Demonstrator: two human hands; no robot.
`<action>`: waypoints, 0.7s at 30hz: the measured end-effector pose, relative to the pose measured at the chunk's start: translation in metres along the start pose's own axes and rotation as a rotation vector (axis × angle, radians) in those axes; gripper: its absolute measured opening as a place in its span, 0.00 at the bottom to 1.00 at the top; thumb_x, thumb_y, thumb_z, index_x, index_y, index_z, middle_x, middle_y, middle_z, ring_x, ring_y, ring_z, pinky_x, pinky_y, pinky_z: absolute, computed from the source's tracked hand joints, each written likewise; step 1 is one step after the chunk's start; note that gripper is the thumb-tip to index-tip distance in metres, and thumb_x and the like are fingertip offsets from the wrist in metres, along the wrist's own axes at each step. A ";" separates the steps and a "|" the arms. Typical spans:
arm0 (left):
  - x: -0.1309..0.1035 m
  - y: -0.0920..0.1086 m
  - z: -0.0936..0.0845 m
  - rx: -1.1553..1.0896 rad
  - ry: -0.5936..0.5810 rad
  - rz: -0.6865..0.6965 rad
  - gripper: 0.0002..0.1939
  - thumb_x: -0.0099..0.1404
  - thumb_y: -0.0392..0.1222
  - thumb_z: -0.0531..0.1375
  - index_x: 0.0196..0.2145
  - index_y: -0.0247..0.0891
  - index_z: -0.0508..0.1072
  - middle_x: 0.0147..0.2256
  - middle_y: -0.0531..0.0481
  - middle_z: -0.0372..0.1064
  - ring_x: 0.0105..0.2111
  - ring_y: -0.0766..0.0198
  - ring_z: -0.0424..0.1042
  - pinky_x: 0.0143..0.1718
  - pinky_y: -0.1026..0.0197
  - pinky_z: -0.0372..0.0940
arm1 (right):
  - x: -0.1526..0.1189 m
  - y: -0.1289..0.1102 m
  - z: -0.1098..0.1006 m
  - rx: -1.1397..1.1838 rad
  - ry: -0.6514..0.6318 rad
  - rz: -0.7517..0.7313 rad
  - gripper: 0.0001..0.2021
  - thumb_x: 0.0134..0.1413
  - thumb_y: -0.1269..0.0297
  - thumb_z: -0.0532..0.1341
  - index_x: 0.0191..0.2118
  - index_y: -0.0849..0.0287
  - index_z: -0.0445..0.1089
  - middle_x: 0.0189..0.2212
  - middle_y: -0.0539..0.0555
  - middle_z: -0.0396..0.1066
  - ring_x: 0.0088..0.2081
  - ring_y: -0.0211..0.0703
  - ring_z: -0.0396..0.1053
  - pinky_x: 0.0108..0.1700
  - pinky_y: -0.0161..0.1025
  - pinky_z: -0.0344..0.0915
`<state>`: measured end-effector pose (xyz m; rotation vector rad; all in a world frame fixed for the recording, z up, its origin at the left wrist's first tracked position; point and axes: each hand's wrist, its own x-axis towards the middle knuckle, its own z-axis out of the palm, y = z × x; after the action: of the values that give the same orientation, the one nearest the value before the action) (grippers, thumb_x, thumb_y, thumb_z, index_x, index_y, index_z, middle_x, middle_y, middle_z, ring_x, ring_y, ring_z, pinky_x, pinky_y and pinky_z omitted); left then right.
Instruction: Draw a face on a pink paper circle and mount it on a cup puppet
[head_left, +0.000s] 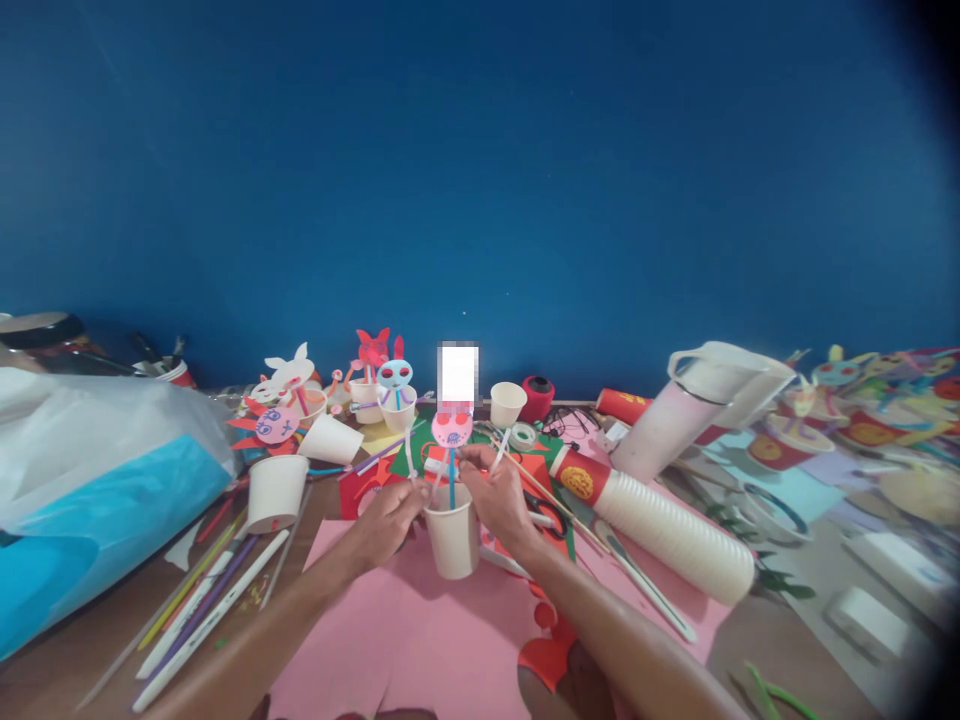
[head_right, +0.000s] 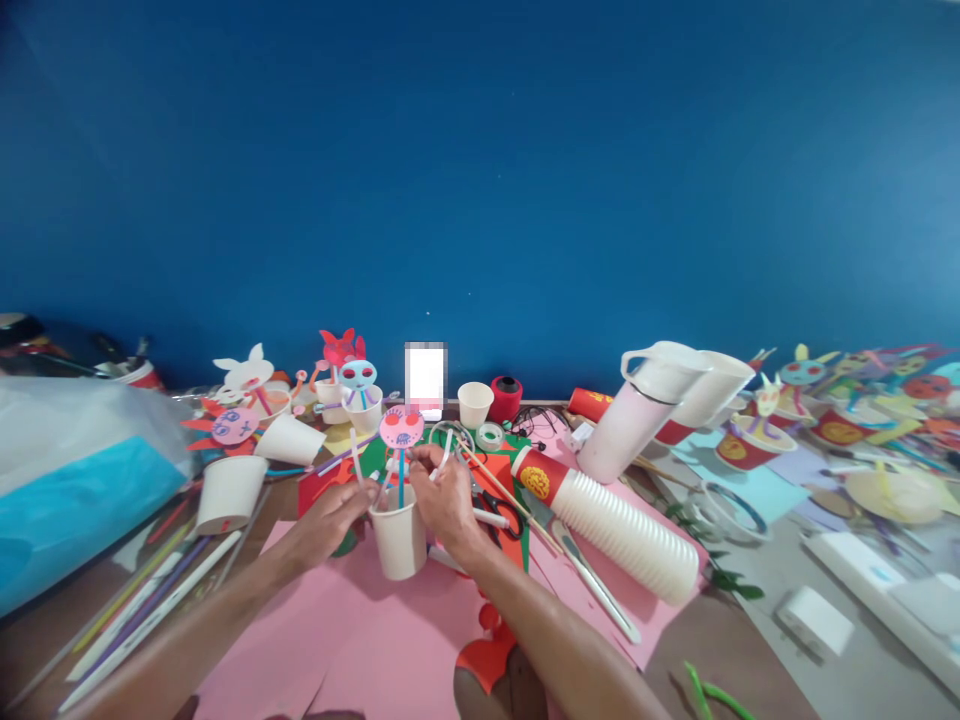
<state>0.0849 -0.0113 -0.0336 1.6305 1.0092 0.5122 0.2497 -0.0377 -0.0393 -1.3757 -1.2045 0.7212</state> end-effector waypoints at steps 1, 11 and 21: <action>0.000 0.000 0.000 0.001 0.004 -0.001 0.22 0.60 0.60 0.50 0.25 0.39 0.65 0.22 0.54 0.60 0.22 0.64 0.62 0.22 0.64 0.56 | 0.000 0.001 0.001 0.017 -0.007 0.016 0.09 0.51 0.65 0.56 0.33 0.60 0.72 0.27 0.51 0.74 0.29 0.43 0.69 0.33 0.37 0.64; 0.000 0.002 -0.005 -0.028 0.034 0.028 0.20 0.61 0.58 0.51 0.26 0.38 0.68 0.22 0.55 0.62 0.23 0.64 0.62 0.24 0.64 0.57 | 0.002 0.003 -0.002 0.295 -0.099 0.079 0.10 0.51 0.62 0.61 0.38 0.60 0.70 0.26 0.50 0.70 0.28 0.40 0.67 0.30 0.35 0.62; 0.006 -0.001 -0.024 -0.077 0.094 0.047 0.19 0.60 0.56 0.53 0.29 0.37 0.71 0.28 0.50 0.68 0.27 0.61 0.66 0.28 0.62 0.62 | 0.020 -0.003 -0.043 0.253 -0.576 0.124 0.22 0.44 0.63 0.68 0.48 0.56 0.69 0.40 0.53 0.73 0.38 0.42 0.71 0.39 0.37 0.68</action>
<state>0.0695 0.0070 -0.0278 1.5763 1.0097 0.6568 0.2945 -0.0336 -0.0234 -1.0665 -1.4118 1.3732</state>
